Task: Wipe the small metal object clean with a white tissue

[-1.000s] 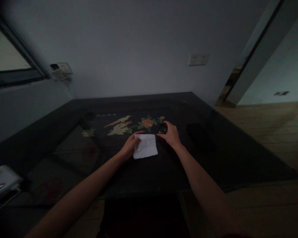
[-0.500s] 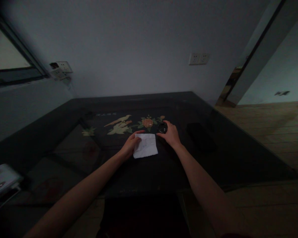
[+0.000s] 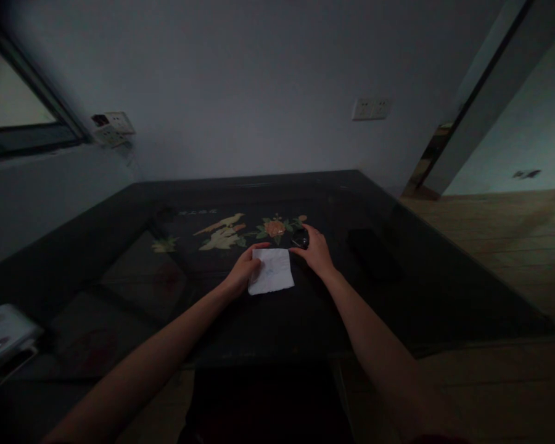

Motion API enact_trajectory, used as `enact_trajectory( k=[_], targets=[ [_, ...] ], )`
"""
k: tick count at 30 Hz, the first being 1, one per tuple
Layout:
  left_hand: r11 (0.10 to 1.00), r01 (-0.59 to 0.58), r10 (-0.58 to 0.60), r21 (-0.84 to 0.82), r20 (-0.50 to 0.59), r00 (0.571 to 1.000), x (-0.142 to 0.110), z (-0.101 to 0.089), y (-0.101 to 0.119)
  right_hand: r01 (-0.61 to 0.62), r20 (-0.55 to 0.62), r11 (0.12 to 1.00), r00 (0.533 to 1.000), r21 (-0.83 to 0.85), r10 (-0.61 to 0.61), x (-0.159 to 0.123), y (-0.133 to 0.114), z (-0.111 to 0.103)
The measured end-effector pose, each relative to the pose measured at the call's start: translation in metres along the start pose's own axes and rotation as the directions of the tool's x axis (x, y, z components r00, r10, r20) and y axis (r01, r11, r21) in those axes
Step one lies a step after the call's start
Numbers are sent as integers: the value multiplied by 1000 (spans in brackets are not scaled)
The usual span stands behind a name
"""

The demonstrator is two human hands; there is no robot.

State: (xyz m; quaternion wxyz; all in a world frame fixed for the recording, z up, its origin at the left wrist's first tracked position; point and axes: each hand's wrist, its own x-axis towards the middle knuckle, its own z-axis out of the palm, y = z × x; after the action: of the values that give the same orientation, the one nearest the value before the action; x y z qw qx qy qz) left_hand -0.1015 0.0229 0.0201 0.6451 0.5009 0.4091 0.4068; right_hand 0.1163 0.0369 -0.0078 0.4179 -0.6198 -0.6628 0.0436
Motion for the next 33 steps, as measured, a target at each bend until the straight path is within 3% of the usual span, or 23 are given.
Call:
enact_trajectory(
  k=[5,8,13,18,22,27,30,31,33],
  targets=[
    [1000,-5,5,21,6,1000,0,-1,-2,62,-155,998,986,-7,-62,0,-19,-16],
    [999,-13,14,-34,48,999,-2,0,-1,59,-213,995,976,80,-41,-3,-37,-30],
    [982,-25,45,-189,107,993,-7,4,7,-124,81,921,992,369,101,-8,-49,-33],
    [959,-16,64,-283,163,984,-11,7,12,-375,419,784,893,495,163,-8,-49,-33],
    [965,4,52,-264,205,977,-10,7,8,-421,547,783,827,457,125,-6,-46,-43],
    [992,9,4,-123,104,995,-1,1,0,-417,602,826,789,380,121,-2,-29,-54],
    [990,-139,136,37,66,988,2,-2,-4,-404,632,868,761,289,144,0,-18,-57],
    [962,-234,227,141,70,971,1,-2,-4,-391,638,885,755,253,151,0,-15,-58],
    [820,-433,409,376,145,901,-4,0,-5,-347,637,923,753,170,166,1,-9,-58]
  ],
)
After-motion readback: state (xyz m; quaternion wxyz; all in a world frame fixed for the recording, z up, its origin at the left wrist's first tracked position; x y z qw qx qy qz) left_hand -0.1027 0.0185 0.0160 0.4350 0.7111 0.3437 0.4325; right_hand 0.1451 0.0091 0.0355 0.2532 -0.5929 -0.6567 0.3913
